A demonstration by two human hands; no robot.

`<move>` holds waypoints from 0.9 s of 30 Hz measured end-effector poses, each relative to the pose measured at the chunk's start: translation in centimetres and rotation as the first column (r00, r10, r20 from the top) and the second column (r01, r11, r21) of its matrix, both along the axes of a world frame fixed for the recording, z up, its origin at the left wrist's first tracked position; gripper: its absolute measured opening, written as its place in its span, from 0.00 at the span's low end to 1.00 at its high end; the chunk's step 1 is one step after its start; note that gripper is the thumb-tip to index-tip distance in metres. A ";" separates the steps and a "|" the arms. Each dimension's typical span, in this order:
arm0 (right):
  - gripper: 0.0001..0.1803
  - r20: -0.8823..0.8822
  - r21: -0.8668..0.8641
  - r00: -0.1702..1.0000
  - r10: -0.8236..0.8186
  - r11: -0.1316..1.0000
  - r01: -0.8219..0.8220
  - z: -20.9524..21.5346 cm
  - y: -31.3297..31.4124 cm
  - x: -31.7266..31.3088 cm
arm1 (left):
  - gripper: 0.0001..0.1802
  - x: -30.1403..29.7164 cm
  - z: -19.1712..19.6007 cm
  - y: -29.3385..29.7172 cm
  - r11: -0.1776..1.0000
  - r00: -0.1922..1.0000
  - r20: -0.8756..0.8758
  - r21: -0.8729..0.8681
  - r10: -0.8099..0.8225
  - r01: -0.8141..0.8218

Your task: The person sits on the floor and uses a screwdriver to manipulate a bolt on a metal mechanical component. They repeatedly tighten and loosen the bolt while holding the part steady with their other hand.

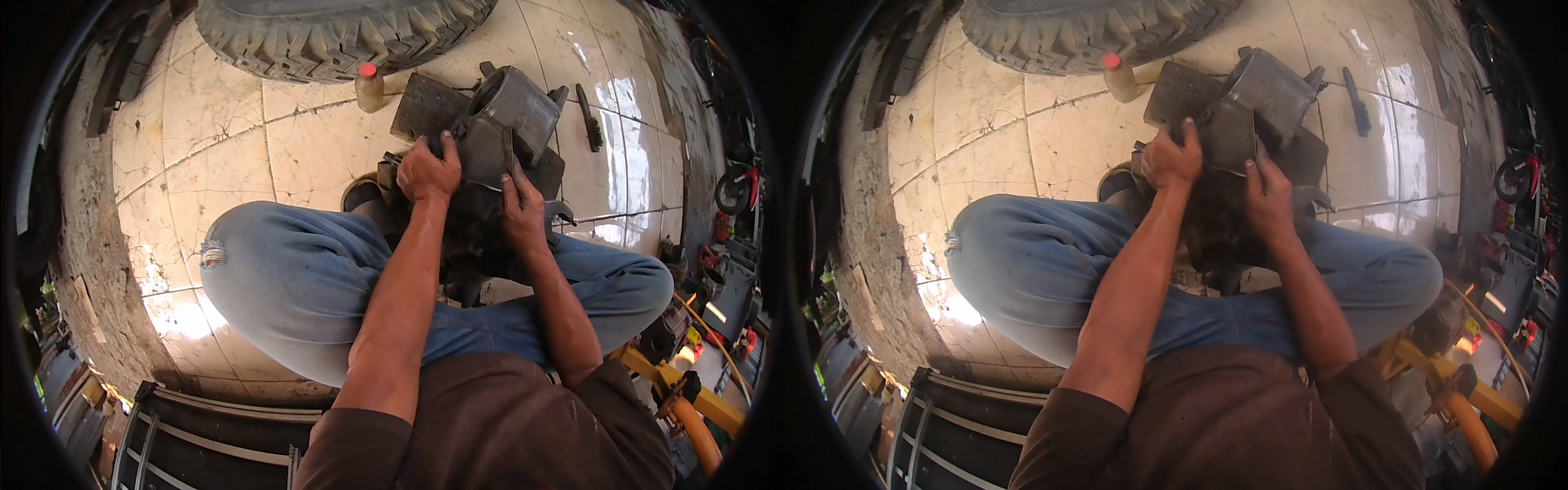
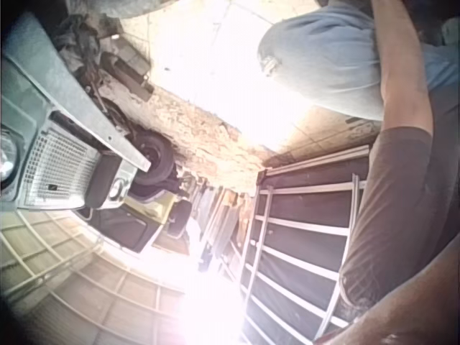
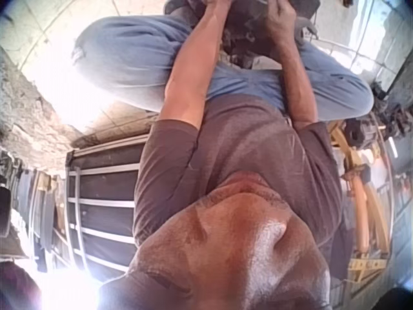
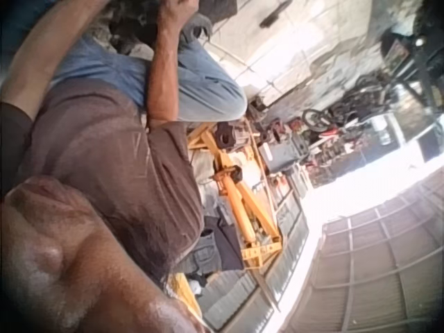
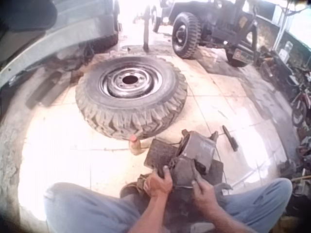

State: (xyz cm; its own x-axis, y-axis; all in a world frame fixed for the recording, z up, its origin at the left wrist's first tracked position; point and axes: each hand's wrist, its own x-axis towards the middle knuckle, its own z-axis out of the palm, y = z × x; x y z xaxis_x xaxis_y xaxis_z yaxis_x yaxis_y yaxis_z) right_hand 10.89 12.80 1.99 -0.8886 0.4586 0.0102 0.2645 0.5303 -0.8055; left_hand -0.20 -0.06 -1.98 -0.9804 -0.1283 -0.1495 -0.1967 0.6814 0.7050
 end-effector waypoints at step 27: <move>0.22 -0.040 0.094 0.999 -0.002 0.996 0.005 0.2 -0.9 -0.2 | 0.35 0.0 0.0 -0.1 0.999 1.000 -0.011 0.050 -0.012 0.012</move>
